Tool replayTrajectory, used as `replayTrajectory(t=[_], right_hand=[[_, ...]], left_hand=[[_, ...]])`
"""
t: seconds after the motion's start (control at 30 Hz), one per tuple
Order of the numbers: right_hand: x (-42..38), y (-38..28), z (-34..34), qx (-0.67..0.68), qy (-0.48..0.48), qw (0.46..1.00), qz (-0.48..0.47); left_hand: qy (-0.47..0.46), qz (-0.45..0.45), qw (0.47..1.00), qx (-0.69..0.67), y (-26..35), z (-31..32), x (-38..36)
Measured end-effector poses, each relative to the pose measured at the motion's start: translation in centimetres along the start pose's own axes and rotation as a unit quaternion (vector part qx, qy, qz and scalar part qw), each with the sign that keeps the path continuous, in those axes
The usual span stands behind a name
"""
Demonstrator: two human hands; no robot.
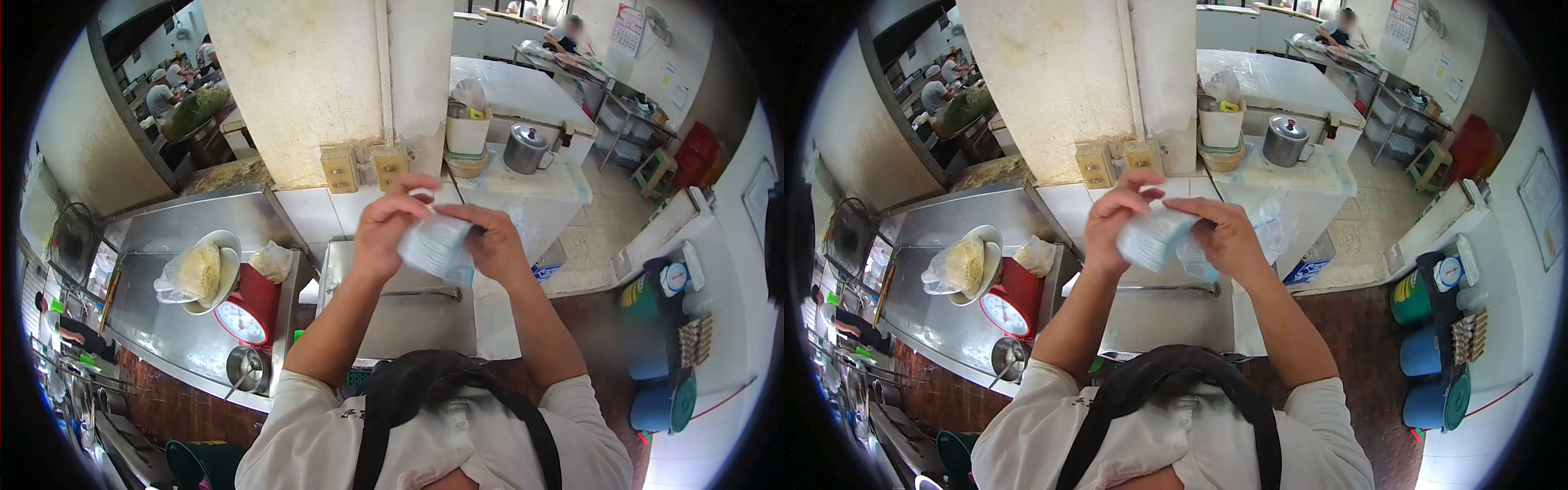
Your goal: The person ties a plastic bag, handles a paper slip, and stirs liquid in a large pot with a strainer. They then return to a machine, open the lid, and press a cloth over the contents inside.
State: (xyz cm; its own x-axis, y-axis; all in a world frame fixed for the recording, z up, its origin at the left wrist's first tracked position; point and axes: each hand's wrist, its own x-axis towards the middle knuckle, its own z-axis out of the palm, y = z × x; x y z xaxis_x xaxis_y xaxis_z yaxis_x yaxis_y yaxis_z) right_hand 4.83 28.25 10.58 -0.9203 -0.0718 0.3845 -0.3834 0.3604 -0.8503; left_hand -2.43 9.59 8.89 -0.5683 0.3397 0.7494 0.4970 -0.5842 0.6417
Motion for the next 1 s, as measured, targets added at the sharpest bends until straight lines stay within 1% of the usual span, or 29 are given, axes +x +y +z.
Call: replayTrajectory(t=[0.03, 0.07, 0.1, 0.13, 0.17, 0.2, 0.27, 0.33, 0.37, 0.4, 0.43, 0.47, 0.5, 0.53, 0.6, 0.63, 0.67, 0.7, 0.73, 0.77, 0.8, 0.83, 0.9, 1.0], right_hand=[[0.5, 1.2, -0.4, 0.038, 0.003, 0.996, -0.082], [0.6, 2.0, -0.7, 0.075, 0.004, 0.984, -0.163], [0.5, 0.2, -0.9, 0.016, 0.029, 0.983, -0.179], [0.7, -0.1, -0.8, 0.015, 0.032, 0.983, -0.178], [1.0, -0.2, -0.7, -0.029, 0.045, 0.974, -0.219], [1.2, -0.3, -0.5, -0.073, 0.057, 0.961, -0.26], [1.0, -1.6, -0.2, -0.083, 0.06, 0.965, -0.242], [1.2, -2.0, -0.2, -0.129, 0.03, 0.955, -0.267], [1.2, -2.3, 0.1, -0.13, 0.031, 0.955, -0.266], [1.3, -2.8, 0.5, -0.129, 0.07, 0.953, -0.265], [1.2, -3.3, 0.8, -0.126, 0.108, 0.95, -0.264], [1.0, -4.1, 0.8, -0.126, 0.108, 0.95, -0.265], [0.7, -5.4, 0.7, -0.158, 0.129, 0.934, -0.293], [0.3, -6.7, 0.5, -0.19, 0.149, 0.916, -0.32], [-0.8, -9.6, 0.7, -0.07, 0.083, 0.934, -0.34], [-1.7, -11.2, 0.4, 0.058, -0.035, 0.945, -0.32], [-2.5, -12.6, 0.3, 0.184, -0.153, 0.926, -0.29], [-2.7, -13.5, 0.8, 0.281, -0.235, 0.885, -0.286], [-2.7, -14.7, 1.6, 0.374, -0.314, 0.828, -0.277], [-3.9, -17.2, 2.2, 0.457, -0.323, 0.792, -0.246], [-4.8, -19.3, 2.6, 0.534, -0.331, 0.749, -0.211], [-5.1, -20.4, 2.4, 0.555, -0.354, 0.723, -0.211], [-5.6, -21.0, 2.1, 0.56, -0.389, 0.698, -0.218], [-6.2, -21.2, 2.0, 0.561, -0.414, 0.683, -0.218]], left_hand=[[0.006, 0.017, 0.997, -0.074, -0.2, -0.1, 0.1], [0.004, 0.015, 0.997, -0.077, -0.3, 0.2, 0.1], [0.035, -0.086, 0.991, -0.095, 0.3, 0.9, 0.3], [0.066, -0.186, 0.974, -0.111, 0.6, 1.4, 0.2], [-0.003, -0.238, 0.969, -0.062, -0.1, 1.1, -1.0], [-0.048, -0.25, 0.966, 0.032, 1.3, 2.5, -0.9], [-0.02, -0.279, 0.959, -0.037, 1.2, 3.6, -1.4], [-0.011, -0.277, 0.96, -0.042, 1.4, 3.2, -1.5], [-0.002, -0.275, 0.96, -0.046, 1.5, 3.0, -1.6], [-0.002, -0.275, 0.96, -0.046, 1.5, 2.9, -1.6], [0.033, -0.264, 0.962, -0.065, 1.5, 2.8, -1.7], [0.068, -0.254, 0.961, -0.082, 1.4, 2.6, -1.8], [0.115, -0.251, 0.958, -0.08, 1.0, 2.0, -2.2], [0.115, -0.251, 0.958, -0.079, 1.0, 1.7, -2.3], [0.166, -0.227, 0.954, -0.103, 1.1, 1.1, -2.5], [0.169, -0.187, 0.968, -0.006, 1.5, 1.7, -2.3], [0.168, -0.187, 0.968, -0.004, 1.1, 1.6, -2.5], [0.168, -0.231, 0.958, -0.028, 0.5, 1.1, -3.0], [0.169, -0.274, 0.945, -0.052, 0.1, 0.9, -3.3], [0.186, -0.254, 0.947, -0.055, 0.0, 1.5, -3.3], [0.189, -0.253, 0.947, -0.052, -0.1, 1.5, -3.3], [0.189, -0.25, 0.948, -0.054, -0.2, 1.4, -3.3], [0.191, -0.248, 0.948, -0.058, 0.0, 1.2, -3.4], [0.201, -0.242, 0.948, -0.056, 0.2, 0.6, -3.6]])
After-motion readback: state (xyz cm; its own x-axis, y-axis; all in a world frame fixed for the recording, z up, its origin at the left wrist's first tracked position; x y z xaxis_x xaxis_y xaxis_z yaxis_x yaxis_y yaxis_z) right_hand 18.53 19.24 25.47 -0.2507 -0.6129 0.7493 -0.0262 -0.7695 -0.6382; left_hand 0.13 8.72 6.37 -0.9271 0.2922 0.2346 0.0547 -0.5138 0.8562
